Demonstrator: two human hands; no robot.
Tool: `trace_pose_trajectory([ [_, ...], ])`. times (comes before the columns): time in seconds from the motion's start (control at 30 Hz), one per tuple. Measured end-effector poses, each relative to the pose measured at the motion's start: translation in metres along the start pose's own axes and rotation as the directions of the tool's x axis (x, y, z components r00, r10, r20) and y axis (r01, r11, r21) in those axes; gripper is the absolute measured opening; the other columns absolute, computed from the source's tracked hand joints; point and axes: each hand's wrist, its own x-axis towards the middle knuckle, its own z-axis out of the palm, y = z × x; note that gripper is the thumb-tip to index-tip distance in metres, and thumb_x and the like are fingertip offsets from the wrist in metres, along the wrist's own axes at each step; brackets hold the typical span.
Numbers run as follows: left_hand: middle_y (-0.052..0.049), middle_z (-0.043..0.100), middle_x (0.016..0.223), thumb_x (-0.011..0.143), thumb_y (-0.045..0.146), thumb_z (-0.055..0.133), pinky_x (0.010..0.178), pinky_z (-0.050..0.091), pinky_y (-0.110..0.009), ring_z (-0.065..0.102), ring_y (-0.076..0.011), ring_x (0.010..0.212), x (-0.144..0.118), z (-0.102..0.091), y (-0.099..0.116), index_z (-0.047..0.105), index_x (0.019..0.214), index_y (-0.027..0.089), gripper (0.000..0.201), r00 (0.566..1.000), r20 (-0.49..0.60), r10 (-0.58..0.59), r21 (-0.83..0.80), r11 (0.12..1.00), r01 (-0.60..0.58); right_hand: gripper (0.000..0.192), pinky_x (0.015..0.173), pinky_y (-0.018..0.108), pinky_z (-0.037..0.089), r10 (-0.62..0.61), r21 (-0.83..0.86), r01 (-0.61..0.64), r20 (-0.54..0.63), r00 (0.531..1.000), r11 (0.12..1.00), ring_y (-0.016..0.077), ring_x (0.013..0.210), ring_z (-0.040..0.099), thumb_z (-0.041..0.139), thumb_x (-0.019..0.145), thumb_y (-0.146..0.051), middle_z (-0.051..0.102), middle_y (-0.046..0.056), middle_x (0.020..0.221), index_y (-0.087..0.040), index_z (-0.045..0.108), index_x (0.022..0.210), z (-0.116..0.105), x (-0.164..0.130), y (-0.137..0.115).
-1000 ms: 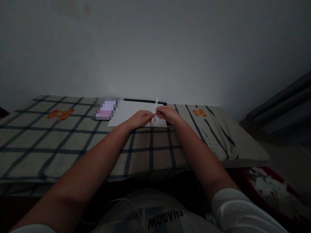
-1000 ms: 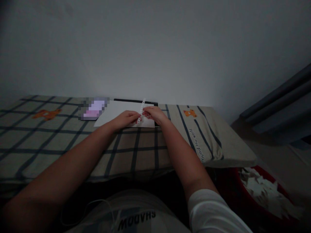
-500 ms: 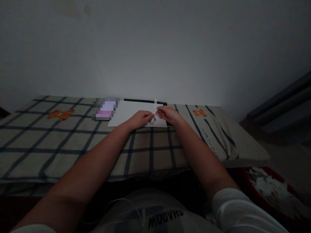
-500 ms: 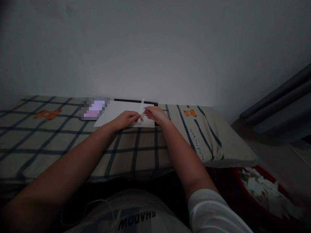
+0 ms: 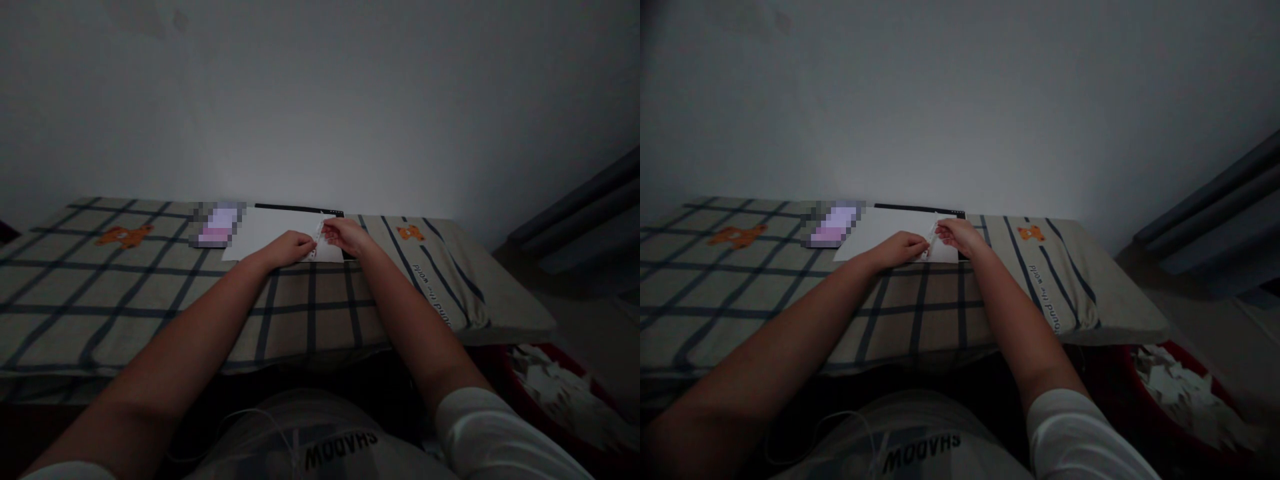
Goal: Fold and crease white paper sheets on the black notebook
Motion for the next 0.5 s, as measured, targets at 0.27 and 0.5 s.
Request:
trace_pose_trajectory([
  [0.27,0.001,0.051,0.055,0.081,0.043,0.046,0.053,0.031,-0.025,0.045,-0.0131,0.055,0.0003,0.0004,-0.0017,0.055,0.057,0.018,0.036,1.000,-0.013,-0.013,-0.050,0.999,0.012,0.014,0.051,0.018,0.039,-0.038,0.003,0.038,-0.004,0.999,0.999,0.0068,0.056,0.051,0.066,0.078,-0.026,0.061,0.001,0.065,-0.016,0.060,0.071,-0.0004,0.0011,0.0006],
  [0.5,0.001,0.054,0.057,0.082,0.051,0.048,0.055,0.032,-0.026,0.047,-0.0135,0.056,-0.0007,-0.0017,-0.0001,0.064,0.066,0.017,0.041,0.986,-0.141,-0.089,-0.016,0.996,0.087,0.021,0.051,0.019,0.037,-0.096,-0.039,0.095,-0.026,0.995,0.995,0.0064,0.056,0.050,0.074,0.069,-0.031,0.059,-0.001,0.063,-0.016,0.060,0.068,-0.0011,0.0023,0.0017],
])
